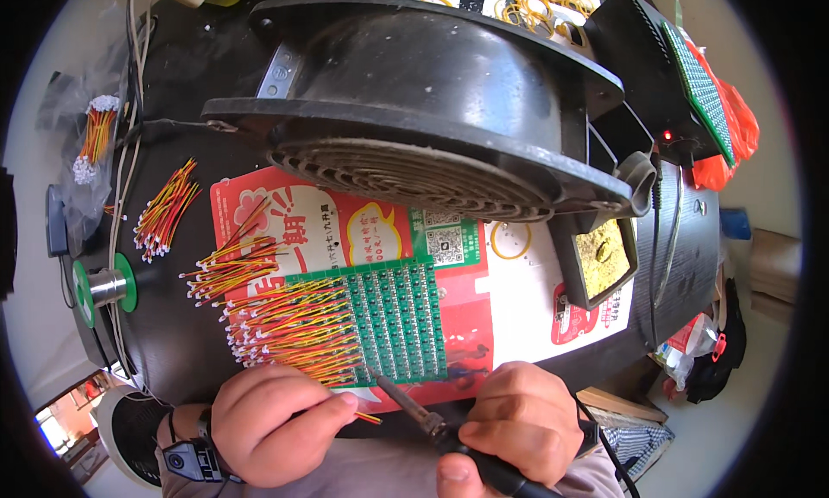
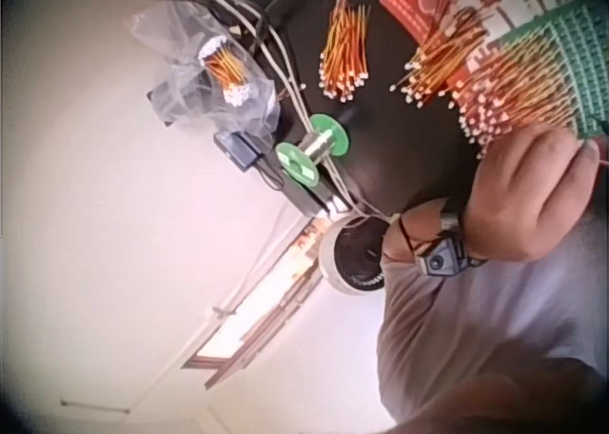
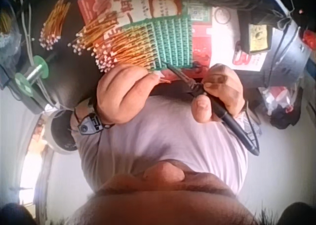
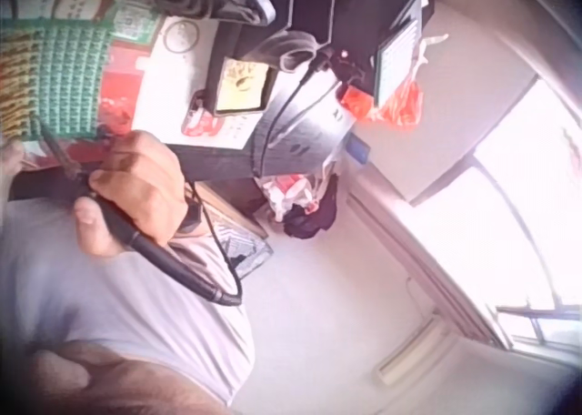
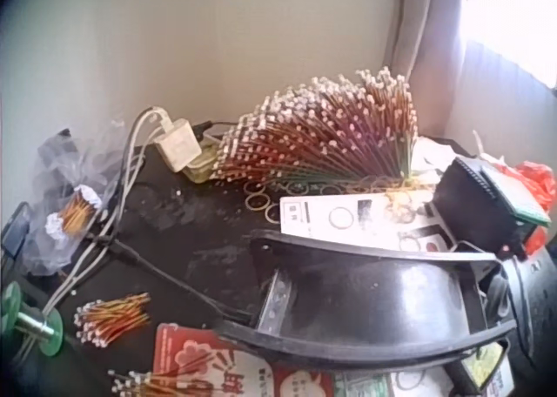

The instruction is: Soldering electrical wires onto a printed circuit board.

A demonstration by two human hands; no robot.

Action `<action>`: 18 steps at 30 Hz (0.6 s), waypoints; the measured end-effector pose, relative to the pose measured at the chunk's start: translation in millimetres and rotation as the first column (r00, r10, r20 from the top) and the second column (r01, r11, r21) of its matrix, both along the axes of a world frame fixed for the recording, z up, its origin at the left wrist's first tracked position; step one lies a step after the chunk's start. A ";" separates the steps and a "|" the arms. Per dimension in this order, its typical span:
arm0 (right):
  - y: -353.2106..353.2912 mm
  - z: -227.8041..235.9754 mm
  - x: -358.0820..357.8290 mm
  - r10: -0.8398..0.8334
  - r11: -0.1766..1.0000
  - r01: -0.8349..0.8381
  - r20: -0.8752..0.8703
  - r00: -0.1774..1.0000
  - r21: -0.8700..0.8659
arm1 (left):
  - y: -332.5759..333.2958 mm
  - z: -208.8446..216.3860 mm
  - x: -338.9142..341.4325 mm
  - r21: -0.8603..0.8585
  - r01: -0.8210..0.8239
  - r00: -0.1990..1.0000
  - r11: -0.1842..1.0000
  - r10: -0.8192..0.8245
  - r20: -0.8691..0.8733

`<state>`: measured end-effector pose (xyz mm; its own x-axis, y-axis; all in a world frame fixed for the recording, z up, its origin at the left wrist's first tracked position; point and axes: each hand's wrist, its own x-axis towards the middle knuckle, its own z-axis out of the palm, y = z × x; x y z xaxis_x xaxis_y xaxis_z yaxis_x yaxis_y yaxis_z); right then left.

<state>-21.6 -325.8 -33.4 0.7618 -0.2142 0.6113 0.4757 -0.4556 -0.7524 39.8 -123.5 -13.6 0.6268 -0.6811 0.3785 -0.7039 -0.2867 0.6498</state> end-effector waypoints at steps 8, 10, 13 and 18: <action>1.4 -3.1 3.1 0.020 1.000 -0.020 0.014 1.000 0.005 | -1.3 -0.1 -13.2 0.139 -0.179 0.983 0.974 0.170 0.075; -2.1 5.9 -0.4 -0.001 0.999 0.002 0.016 1.000 -0.033 | -5.2 3.8 -11.4 0.115 -0.174 0.981 0.978 0.162 0.107; -1.9 1.3 -2.6 -0.026 1.000 0.027 0.042 0.999 -0.016 | -6.2 1.6 -12.2 0.118 -0.174 0.982 0.978 0.164 0.090; -0.8 -7.2 1.5 0.023 1.000 -0.023 0.021 1.000 -0.009 | 1.7 -11.2 -13.3 0.158 -0.160 0.985 0.975 0.147 0.090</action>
